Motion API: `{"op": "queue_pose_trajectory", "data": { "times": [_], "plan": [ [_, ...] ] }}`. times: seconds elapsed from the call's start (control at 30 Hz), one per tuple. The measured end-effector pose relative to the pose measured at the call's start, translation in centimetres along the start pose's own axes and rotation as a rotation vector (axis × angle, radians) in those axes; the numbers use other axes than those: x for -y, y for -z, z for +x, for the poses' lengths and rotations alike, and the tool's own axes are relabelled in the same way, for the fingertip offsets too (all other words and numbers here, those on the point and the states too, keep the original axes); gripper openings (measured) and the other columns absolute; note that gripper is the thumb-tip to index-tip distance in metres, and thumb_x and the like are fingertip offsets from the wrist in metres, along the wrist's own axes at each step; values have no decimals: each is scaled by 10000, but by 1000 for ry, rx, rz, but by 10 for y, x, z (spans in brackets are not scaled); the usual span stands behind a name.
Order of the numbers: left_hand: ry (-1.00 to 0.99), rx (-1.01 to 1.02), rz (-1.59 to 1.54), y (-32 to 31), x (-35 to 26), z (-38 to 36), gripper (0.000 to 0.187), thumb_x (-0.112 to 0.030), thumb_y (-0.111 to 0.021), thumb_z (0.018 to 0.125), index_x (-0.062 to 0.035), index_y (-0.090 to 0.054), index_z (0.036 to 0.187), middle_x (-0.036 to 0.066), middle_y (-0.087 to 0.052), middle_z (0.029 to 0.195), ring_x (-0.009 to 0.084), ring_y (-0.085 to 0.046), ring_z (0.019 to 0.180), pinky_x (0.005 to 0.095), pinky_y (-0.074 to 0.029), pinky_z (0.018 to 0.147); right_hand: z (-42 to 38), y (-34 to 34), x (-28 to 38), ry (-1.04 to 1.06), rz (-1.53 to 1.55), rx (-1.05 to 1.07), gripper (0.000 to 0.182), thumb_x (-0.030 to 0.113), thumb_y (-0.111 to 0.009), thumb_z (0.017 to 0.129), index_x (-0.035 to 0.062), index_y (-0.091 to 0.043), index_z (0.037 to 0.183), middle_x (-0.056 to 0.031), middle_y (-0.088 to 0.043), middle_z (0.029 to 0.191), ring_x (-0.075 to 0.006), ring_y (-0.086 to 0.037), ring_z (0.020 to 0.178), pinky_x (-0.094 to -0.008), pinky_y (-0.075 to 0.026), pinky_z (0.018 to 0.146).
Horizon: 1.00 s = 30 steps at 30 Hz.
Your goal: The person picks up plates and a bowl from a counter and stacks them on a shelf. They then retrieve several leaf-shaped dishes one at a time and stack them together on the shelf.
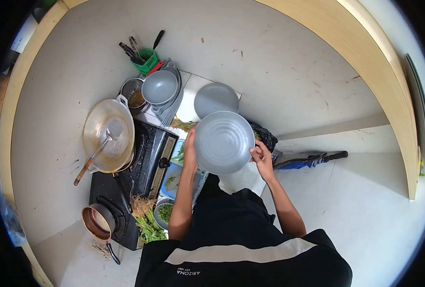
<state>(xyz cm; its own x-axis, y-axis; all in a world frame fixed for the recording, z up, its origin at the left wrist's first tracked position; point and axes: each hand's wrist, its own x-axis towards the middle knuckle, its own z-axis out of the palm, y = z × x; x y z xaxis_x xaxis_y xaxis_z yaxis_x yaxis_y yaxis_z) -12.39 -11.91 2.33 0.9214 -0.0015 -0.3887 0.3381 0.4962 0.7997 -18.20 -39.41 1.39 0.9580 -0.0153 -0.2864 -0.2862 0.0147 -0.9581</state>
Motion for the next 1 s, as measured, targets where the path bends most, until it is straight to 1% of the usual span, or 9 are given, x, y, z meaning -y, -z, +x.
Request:
{"op": "queue_pose_trajectory", "data": {
  "times": [0.17, 0.27, 0.33, 0.37, 0.47, 0.6, 0.63, 0.77, 1.0],
  "plan": [
    [-59, -63, -93, -15, 10, -33, 552, -450, -409, 1094, -74, -479, 1492, 122, -583, 1412, 230, -578, 1286, 389, -451, 1098, -12, 21, 3, 56, 30, -7, 472, 198, -642, 1033, 50, -520, 1464, -29, -713, 1110, -77, -635, 927, -256, -514, 803],
    [-96, -72, -153, -44, 6, -64, 562, -471, -420, 1089, -74, -491, 1481, 117, -583, 1414, 236, -580, 1284, 398, -450, 1104, -32, 27, 26, 106, 59, -23, 539, 191, -640, 1035, 46, -471, 1526, -59, -693, 1228, -91, -639, 985, -266, -507, 879],
    [-114, -124, -198, -68, 2, -89, 553, -405, -397, 1103, -26, -467, 1499, 142, -584, 1402, 238, -568, 1287, 386, -444, 1105, -52, 33, 45, 233, 135, -26, 608, 167, -617, 1054, -26, -357, 1568, -82, -668, 1275, -58, -624, 942, -220, -486, 866],
    [-88, -107, -234, -70, 9, -97, 548, -405, -390, 1105, -26, -465, 1495, 139, -585, 1406, 244, -572, 1289, 394, -448, 1107, -66, 43, 53, 196, 70, -37, 581, 160, -605, 1059, -22, -376, 1562, -86, -639, 1349, -52, -610, 1004, -207, -476, 893],
    [-118, 17, -309, -119, 1, -147, 545, -414, -376, 1108, -32, -476, 1484, 135, -579, 1423, 250, -568, 1302, 402, -451, 1114, -104, 66, 74, 332, 34, -154, 546, 185, -583, 1072, -19, -407, 1547, -86, -635, 1365, -59, -597, 1034, -223, -480, 906],
    [-102, -5, -274, -172, 21, -202, 526, -403, -378, 1112, -29, -490, 1465, 124, -594, 1414, 238, -575, 1293, 403, -434, 1127, -149, 110, 66, 421, -14, -401, 460, 239, -494, 1103, -40, -517, 1468, -151, -625, 1397, -196, -594, 1225, -332, -430, 1078],
    [-131, 70, -215, -178, 28, -212, 560, -370, -345, 1113, -29, -400, 1554, 152, -481, 1541, 256, -466, 1416, 412, -334, 1208, -162, 120, 68, 420, 37, -437, 437, 218, -466, 1106, -60, -544, 1434, -176, -626, 1395, -242, -574, 1285, -357, -398, 1122],
    [-237, 267, -116, -213, 29, -248, 589, -338, -347, 1098, -9, -338, 1586, 167, -430, 1582, 271, -428, 1448, 416, -296, 1228, -219, 161, 88, 507, 69, -520, 442, 214, -461, 1102, -78, -545, 1423, -185, -628, 1388, -241, -582, 1272, -358, -409, 1112],
    [-423, 427, -113, -279, -15, -279, 695, -425, -312, 1047, 19, -325, 1582, 192, -446, 1561, 316, -473, 1407, 465, -380, 1174, -277, 178, 167, 747, 50, -555, 497, 233, -436, 1092, -115, -495, 1441, -204, -620, 1363, -255, -580, 1255, -366, -413, 1097]
  ]
}}
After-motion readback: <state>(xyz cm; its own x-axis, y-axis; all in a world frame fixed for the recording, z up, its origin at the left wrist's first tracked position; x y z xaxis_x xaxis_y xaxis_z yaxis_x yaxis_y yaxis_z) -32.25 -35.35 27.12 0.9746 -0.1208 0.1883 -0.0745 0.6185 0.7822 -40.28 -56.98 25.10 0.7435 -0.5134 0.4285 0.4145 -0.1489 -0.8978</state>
